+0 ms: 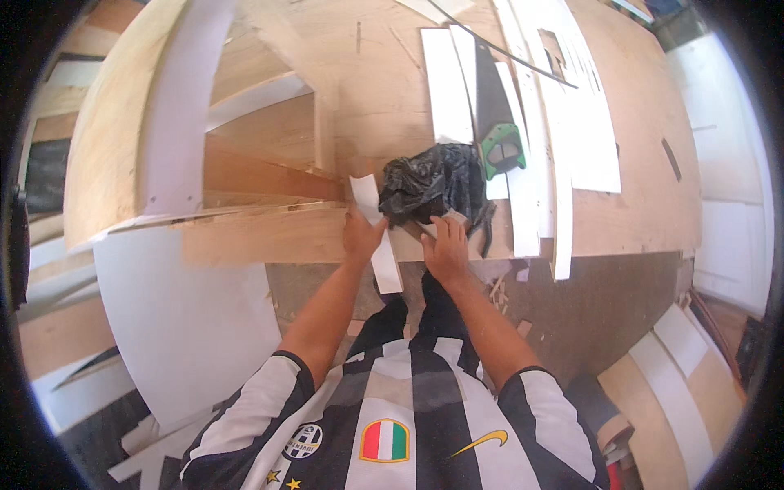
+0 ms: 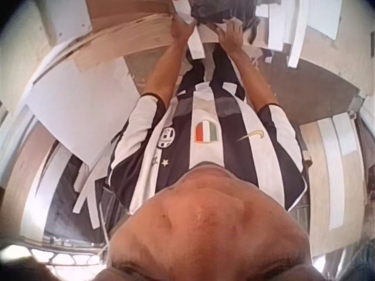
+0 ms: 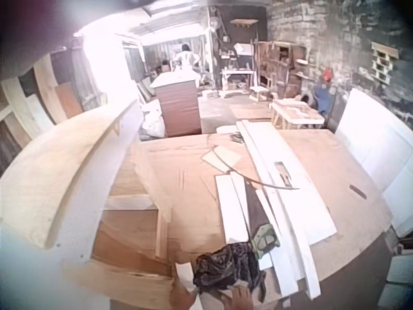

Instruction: The person hammers nails into wood supports inside a cabinet frame, flips the structure to place a plywood top, and سپس hammers more nails into separate wood pieces before aligning them on the frame.

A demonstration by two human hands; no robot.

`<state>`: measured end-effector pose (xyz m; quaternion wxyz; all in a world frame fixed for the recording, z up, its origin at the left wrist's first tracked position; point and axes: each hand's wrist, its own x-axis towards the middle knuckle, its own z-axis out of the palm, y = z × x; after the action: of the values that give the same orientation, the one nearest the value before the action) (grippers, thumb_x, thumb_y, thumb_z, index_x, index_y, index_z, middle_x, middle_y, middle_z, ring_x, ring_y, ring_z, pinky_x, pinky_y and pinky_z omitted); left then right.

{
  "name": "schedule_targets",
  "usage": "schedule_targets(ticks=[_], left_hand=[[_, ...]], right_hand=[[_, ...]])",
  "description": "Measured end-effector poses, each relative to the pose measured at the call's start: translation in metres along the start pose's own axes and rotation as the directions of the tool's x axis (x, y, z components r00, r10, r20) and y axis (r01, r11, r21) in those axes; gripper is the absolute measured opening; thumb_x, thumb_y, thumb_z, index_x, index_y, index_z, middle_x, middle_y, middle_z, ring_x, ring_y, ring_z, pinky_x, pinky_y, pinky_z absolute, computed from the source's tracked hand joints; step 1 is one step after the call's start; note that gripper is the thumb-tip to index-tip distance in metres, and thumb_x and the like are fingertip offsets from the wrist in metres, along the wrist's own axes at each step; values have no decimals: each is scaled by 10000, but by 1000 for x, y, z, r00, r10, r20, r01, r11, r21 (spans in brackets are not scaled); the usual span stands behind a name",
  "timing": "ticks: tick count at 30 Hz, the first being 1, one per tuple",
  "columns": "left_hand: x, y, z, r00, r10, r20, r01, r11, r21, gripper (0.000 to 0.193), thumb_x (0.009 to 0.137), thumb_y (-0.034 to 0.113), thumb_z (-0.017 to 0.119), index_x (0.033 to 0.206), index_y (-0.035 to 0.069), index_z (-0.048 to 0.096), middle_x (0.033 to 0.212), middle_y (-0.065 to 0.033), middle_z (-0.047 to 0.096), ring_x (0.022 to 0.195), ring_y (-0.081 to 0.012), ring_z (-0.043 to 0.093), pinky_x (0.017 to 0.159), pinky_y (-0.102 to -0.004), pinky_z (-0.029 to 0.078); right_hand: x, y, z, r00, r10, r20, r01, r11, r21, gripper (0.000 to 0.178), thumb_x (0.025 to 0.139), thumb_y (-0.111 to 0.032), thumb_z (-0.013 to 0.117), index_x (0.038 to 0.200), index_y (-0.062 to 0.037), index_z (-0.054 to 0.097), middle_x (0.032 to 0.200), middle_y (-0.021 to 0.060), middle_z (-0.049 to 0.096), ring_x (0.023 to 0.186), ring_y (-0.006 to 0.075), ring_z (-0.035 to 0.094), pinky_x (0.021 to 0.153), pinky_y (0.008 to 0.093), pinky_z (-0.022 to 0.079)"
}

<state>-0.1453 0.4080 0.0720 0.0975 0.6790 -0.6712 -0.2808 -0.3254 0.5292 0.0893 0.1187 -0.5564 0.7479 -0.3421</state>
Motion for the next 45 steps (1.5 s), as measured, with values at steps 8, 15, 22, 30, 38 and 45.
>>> schedule_targets(ticks=[8, 15, 22, 30, 38, 45], left_hand=[[-36, -22, -50, 973, 231, -3, -230, 966, -118, 966, 774, 399, 838, 1487, -33, 350, 1306, -320, 570, 1175, -486, 596, 954, -515, 507], [-96, -66, -106, 971, 235, -28, -225, 875, -429, 963, 740, 389, 884, 1485, 1, 413, 1128, -235, 629, 918, -343, 658, 810, -425, 538], [-141, -119, -168, 961, 184, -207, -275, 719, -638, 923, 802, 323, 860, 1518, 1, 376, 1073, -189, 646, 849, -225, 674, 689, -342, 561], [-134, -129, -218, 976, 117, -181, -216, 522, -825, 578, 1009, 365, 649, 1415, -15, 489, 954, -130, 661, 700, -168, 648, 579, -282, 524], [-95, -77, -246, 994, 113, 11, -39, 428, -903, 456, 1086, 452, 469, 1204, 29, 590, 943, -31, 620, 858, -116, 573, 759, -272, 482], [-4, -28, -229, 994, 80, -70, -99, 462, -881, 547, 1095, 471, 430, 1436, 46, 476, 1189, -65, 601, 1043, -150, 558, 897, -321, 489]], right_hand=[[-1, -46, -2, 971, -60, 230, 8, 976, 218, 484, 883, -294, 741, 1277, -56, 592, 1080, 185, 675, 1035, 366, 634, 912, 465, 497], [-43, -131, 18, 801, -92, 591, -141, 931, 336, 457, 862, -280, 797, 1177, -20, 592, 843, 120, 667, 722, 275, 671, 698, 392, 533], [-81, -226, 38, 912, -192, 363, 50, 929, 366, 285, 898, -225, 736, 1033, -18, 596, 726, 119, 667, 668, 315, 690, 624, 383, 529], [-84, -314, 20, 940, -275, 204, 203, 928, 312, 385, 924, -328, 672, 1217, -80, 640, 869, 170, 716, 788, 397, 696, 682, 490, 540], [-62, -301, -8, 950, -258, 175, 187, 921, 340, 466, 921, -378, 688, 1292, -103, 633, 1059, 160, 684, 851, 375, 684, 754, 470, 536], [-6, -242, -13, 971, -143, 193, 71, 938, 340, 478, 916, -379, 695, 1303, -108, 625, 1089, 134, 690, 900, 343, 689, 782, 460, 538]])
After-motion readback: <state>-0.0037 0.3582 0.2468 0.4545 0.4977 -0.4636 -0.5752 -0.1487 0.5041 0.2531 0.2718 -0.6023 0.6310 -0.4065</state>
